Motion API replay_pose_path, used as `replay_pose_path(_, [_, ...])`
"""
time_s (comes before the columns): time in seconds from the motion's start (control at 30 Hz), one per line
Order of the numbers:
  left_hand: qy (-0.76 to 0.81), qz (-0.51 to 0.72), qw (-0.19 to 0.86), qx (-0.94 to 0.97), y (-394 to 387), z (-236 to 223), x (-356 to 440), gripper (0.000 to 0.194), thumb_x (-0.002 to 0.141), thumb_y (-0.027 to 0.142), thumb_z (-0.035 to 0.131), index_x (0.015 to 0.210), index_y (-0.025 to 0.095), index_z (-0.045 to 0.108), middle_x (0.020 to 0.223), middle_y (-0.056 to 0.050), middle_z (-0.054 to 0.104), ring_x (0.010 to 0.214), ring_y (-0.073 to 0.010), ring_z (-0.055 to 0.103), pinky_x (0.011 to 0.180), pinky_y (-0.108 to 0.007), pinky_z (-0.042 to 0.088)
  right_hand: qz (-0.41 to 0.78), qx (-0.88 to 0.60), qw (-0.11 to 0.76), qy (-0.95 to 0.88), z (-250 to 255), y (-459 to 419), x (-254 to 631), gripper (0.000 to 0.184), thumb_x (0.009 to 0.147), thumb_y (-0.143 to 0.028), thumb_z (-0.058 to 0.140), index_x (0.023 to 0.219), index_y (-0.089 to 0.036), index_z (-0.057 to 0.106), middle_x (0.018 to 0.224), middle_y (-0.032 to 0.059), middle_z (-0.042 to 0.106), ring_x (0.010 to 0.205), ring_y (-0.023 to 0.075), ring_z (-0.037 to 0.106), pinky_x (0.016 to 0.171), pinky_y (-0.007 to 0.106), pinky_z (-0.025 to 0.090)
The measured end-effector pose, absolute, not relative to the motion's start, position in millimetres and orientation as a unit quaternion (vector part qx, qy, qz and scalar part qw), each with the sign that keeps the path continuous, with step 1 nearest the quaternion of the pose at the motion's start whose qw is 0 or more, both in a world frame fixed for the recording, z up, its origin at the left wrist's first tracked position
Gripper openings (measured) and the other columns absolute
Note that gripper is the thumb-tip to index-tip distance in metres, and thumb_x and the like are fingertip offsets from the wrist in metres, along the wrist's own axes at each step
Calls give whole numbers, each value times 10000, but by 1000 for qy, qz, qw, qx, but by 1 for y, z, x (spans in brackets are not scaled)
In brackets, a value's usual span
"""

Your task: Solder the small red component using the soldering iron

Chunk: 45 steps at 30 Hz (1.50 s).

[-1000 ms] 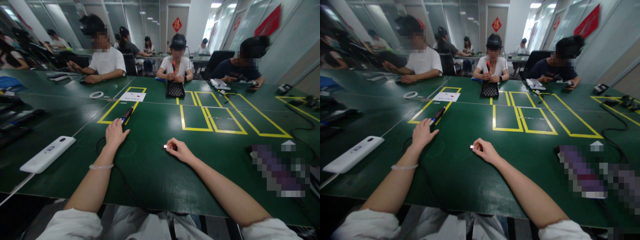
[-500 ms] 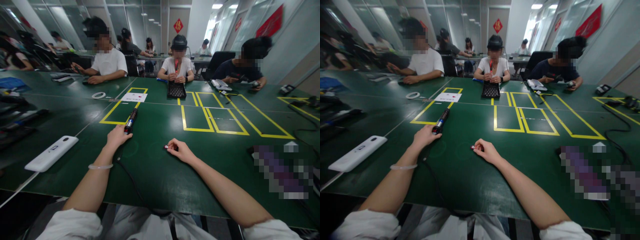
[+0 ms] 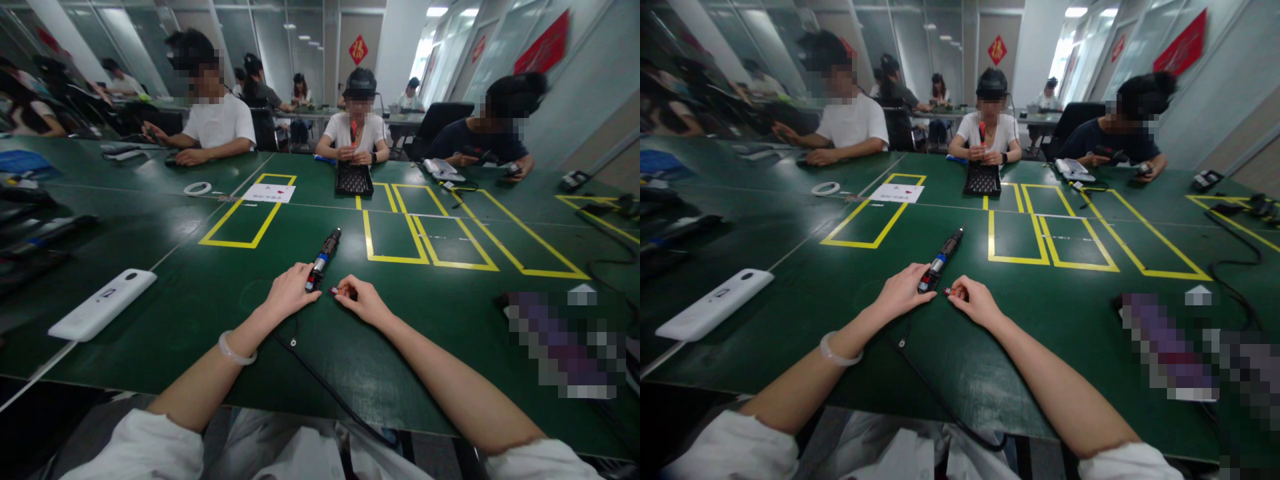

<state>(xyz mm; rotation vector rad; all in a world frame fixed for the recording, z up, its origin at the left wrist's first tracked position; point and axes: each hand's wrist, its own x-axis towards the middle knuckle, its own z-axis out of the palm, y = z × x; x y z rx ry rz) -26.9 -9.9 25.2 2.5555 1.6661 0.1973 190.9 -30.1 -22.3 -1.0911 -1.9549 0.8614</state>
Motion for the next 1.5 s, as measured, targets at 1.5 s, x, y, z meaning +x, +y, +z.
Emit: replay_pose_path(1.5, [576,29,-9,817,22,17,-66,641,883,506,449,1441,218,319,1328,-139,451,1109,-296,506,864,-370,451,260,-422,319,-808,-16,-35,192,84,901,-223,533,971,-195,571,804,14,624,730,147,574,702,258,440])
